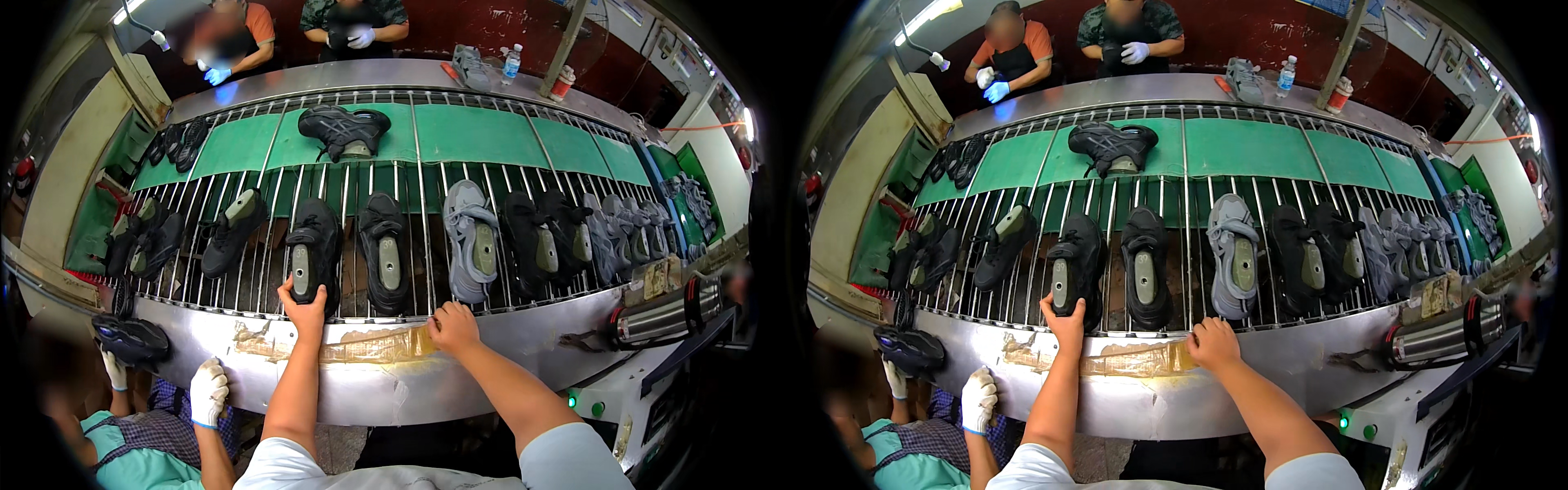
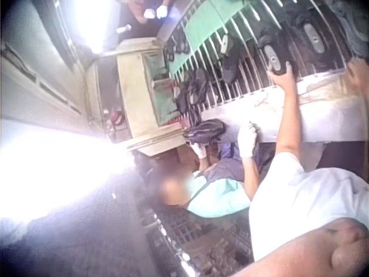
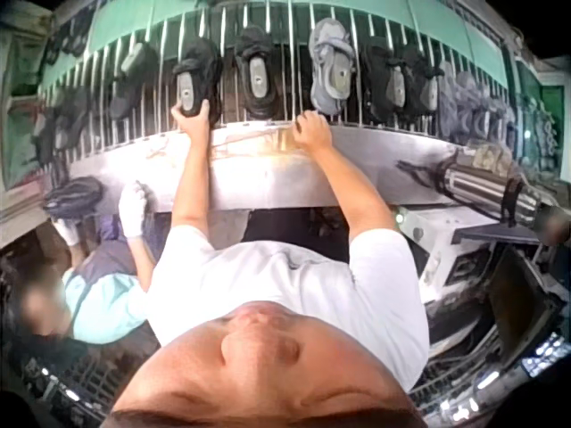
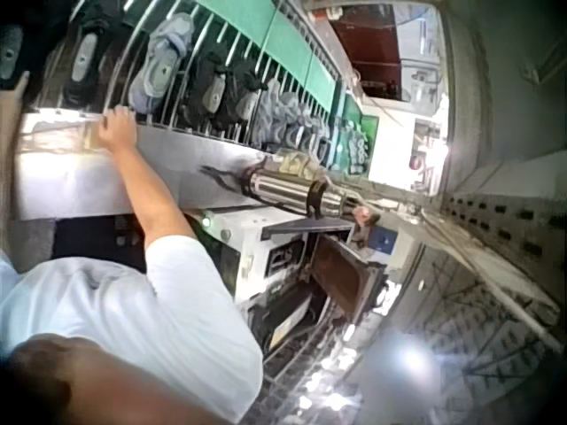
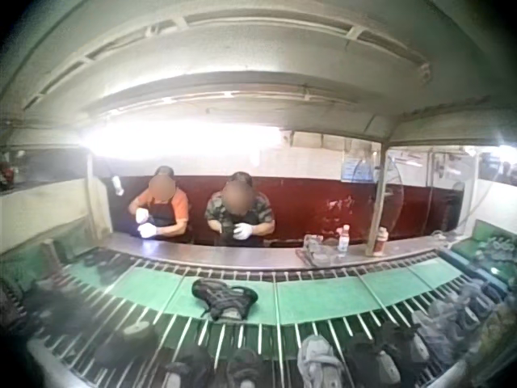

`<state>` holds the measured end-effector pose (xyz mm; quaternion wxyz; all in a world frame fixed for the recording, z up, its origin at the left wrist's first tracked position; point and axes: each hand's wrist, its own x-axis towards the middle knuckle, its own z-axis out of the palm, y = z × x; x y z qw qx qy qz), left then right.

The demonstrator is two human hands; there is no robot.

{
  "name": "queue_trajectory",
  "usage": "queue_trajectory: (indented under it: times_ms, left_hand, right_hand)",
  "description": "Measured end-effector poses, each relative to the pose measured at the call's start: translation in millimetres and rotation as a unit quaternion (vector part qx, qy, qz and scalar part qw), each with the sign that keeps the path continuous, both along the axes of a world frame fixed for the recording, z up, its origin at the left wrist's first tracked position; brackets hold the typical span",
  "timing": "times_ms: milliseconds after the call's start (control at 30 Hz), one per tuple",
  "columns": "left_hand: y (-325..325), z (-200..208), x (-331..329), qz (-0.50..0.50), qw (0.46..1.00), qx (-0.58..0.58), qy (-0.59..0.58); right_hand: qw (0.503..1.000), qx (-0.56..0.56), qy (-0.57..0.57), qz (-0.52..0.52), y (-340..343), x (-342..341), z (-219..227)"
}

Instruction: The person takes shoes from a conveyor belt, places them into a sole-attaching machine to apply pressure, and then returns the shoes back to the conveyor belt.

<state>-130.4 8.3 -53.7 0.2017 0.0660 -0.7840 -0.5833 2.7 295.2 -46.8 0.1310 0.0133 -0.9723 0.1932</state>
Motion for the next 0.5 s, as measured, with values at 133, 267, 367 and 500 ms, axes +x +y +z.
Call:
queue_trajectory:
  times_ms: [133,267,367,500]
  left_hand:
    - [-5,-2,1,-0.032,0.999,-0.016,-0.012]
    - [3,5,3,-0.039,0.998,-0.031,-0.036]
    - [-10,5,-4,-0.124,0.992,-0.017,-0.022]
    - [2,76,-77,-0.101,0.987,0.076,0.104]
  right_hand:
    - [1.000,0.005,0.005,0.005,0,-3,-1]
    - [1.000,0.003,-0.005,0.014,1,-7,-1]
    - [1.000,-0.006,-0.007,0.021,0,-7,1]
    - [1.000,-0.017,0.007,0.021,5,-9,-7]
